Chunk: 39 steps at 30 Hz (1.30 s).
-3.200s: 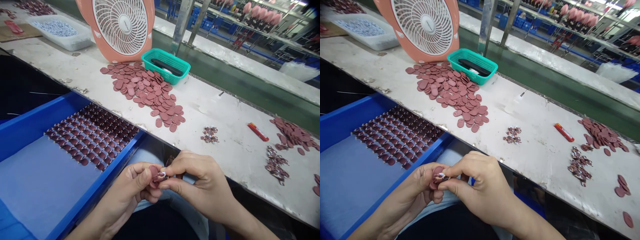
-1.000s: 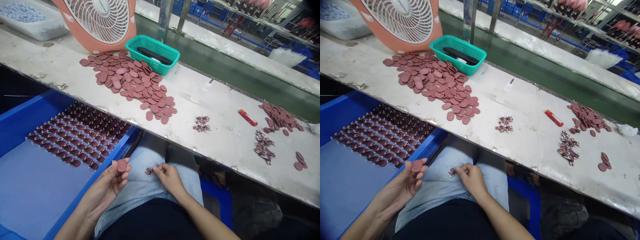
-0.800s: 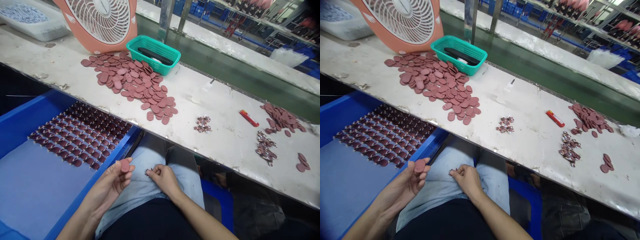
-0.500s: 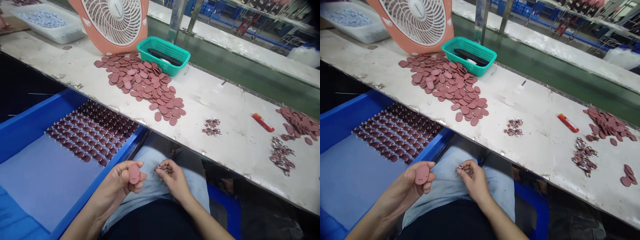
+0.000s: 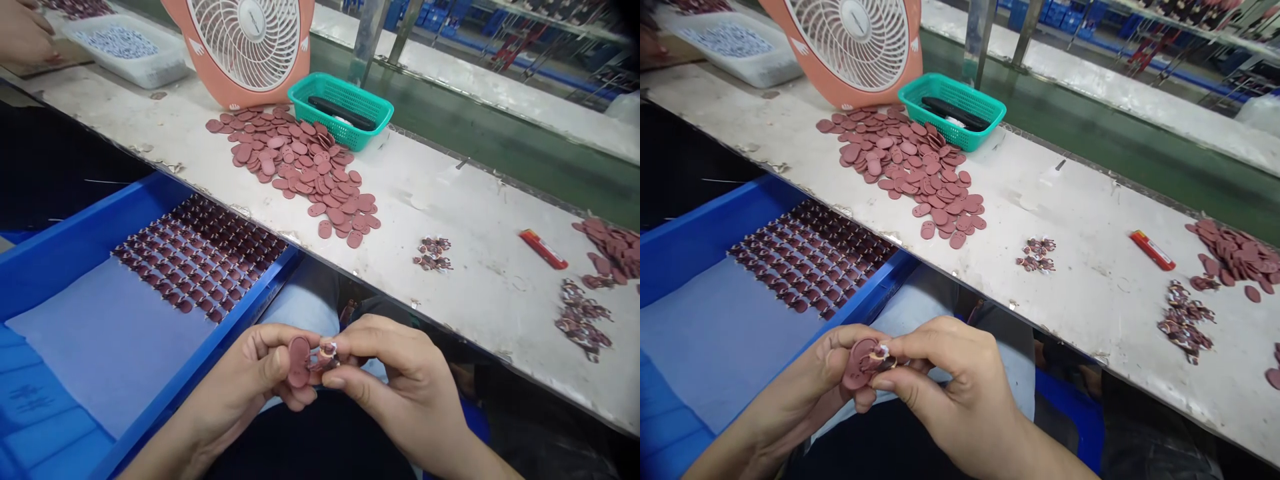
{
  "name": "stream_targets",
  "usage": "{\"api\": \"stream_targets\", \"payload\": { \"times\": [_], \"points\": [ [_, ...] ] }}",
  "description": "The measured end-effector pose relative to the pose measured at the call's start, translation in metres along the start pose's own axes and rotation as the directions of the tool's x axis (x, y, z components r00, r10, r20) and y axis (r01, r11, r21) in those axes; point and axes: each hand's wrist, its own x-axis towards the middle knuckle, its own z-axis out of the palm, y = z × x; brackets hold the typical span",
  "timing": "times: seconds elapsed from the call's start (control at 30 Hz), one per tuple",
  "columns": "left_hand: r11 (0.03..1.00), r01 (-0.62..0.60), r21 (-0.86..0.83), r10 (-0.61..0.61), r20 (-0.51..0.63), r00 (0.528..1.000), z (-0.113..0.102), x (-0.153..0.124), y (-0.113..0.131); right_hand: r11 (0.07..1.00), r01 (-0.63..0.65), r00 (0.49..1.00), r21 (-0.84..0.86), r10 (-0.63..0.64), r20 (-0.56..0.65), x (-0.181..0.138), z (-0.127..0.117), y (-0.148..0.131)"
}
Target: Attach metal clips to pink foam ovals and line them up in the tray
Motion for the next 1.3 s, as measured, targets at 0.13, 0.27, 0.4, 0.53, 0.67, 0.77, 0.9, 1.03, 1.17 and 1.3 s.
{"api": "stream_targets", "payload": {
  "times": [0.13, 0.27, 0.4, 0.53, 0.67, 0.77, 0.9, 1.03, 1.17, 1.3],
  "points": [
    [1.0, 0.012, -0.005, -0.012, 0.007, 1.0, 0.001, -0.001, 0.0, 1.0, 0.015, 0.999, -0.026, -0.014, 0.039, 0.001, -0.001, -0.001],
    [1.0, 0.023, -0.005, -0.023, 0.02, 1.0, 0.002, -0.001, -0.001, 0.998, 0.02, 0.998, -0.052, -0.018, 0.055, 0.001, -0.001, -0.001],
    [0.999, 0.033, -0.008, -0.033, 0.012, 0.999, 0.002, -0.002, -0.001, 0.995, 0.069, 0.993, -0.074, -0.061, 0.097, 0.002, -0.002, -0.001],
    [0.998, 0.064, -0.011, -0.064, -0.005, 0.998, 0.003, -0.002, 0.0, 0.986, 0.124, 0.985, -0.114, -0.108, 0.137, 0.003, -0.004, -0.002],
    [0.997, 0.061, -0.039, -0.06, 0.004, 0.998, 0.003, -0.002, 0.001, 0.98, 0.157, 0.978, -0.126, -0.137, 0.159, 0.005, -0.004, -0.004],
    [0.998, 0.05, -0.036, -0.05, 0.002, 0.999, 0.002, -0.003, 0.0, 0.974, 0.181, 0.972, -0.134, -0.157, 0.174, 0.007, -0.005, -0.005],
    [0.997, 0.05, -0.05, -0.051, -0.013, 0.999, 0.002, -0.004, -0.001, 0.968, 0.202, 0.967, -0.15, -0.172, 0.189, 0.009, -0.004, -0.007],
    [0.997, 0.03, -0.073, -0.032, -0.025, 0.999, 0.002, -0.003, -0.002, 0.955, 0.238, 0.955, -0.179, -0.196, 0.223, 0.01, -0.004, -0.009],
    [0.996, -0.016, -0.091, 0.013, -0.036, 0.999, 0.003, -0.004, -0.004, 0.942, 0.285, 0.937, -0.178, -0.235, 0.258, 0.012, -0.007, -0.012],
    [0.99, -0.065, -0.123, 0.069, 0.028, 0.997, 0.008, -0.009, -0.002, 0.927, 0.312, 0.928, -0.207, -0.25, 0.277, 0.008, -0.009, -0.02]
  ]
}}
